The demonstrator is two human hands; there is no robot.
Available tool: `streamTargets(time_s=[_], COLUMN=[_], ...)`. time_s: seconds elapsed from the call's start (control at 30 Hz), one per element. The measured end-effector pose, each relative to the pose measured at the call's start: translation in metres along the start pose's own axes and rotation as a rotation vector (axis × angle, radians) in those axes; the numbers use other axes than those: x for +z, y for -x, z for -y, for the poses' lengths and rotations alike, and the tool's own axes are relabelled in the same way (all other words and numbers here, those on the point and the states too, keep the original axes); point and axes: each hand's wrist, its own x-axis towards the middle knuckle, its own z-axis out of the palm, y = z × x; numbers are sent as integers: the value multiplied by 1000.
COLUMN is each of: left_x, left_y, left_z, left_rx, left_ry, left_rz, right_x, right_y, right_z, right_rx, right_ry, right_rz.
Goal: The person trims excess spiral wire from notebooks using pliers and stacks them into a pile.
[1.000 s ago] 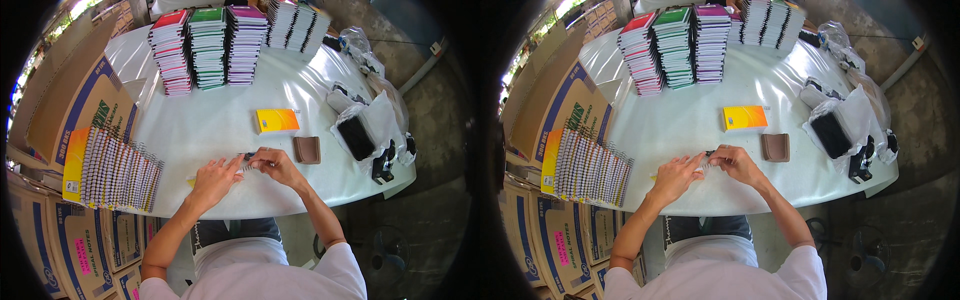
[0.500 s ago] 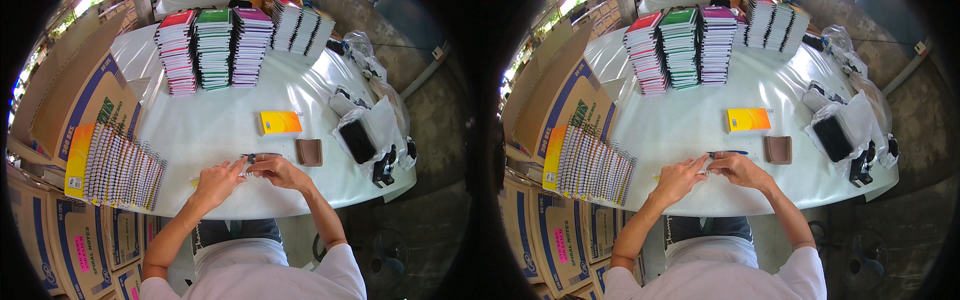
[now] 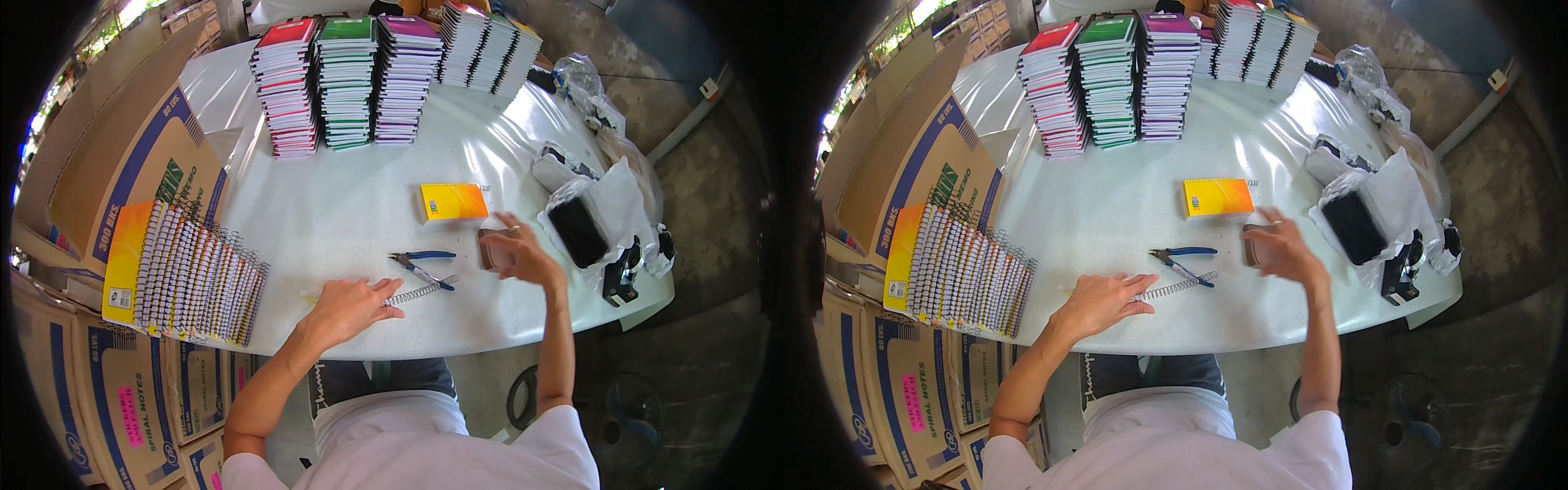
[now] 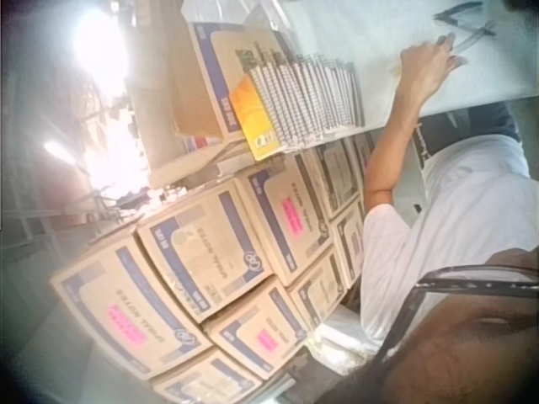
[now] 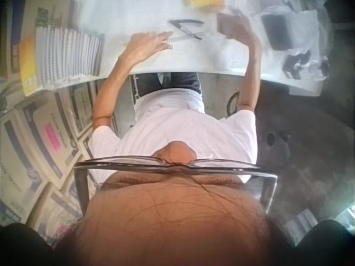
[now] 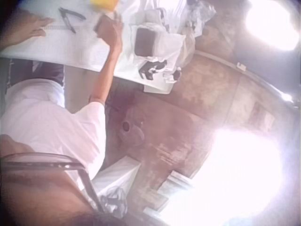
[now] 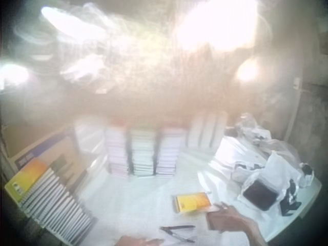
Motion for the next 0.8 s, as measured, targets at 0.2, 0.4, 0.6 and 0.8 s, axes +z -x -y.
streamTargets(time_s=[0.2,0.4,0.6,0.8], left_x=[10,8,0,-11], left_y=[-1,12,9,4], left_z=[8,15,19,24], left_rx=[174,-111,-222,-291], left_ry=[-51,-83,-17,-24], left_rz=[-261,-311,-203,-139], right_x=[-13,25,39,45], right_y=[-4,-59,-66,-75], right_z=[-30,78,85,76], right_rx=[53,-336,-344,-400], right_ry=[-527,-799,-878,-1252], right_rz=[110,500,384,406])
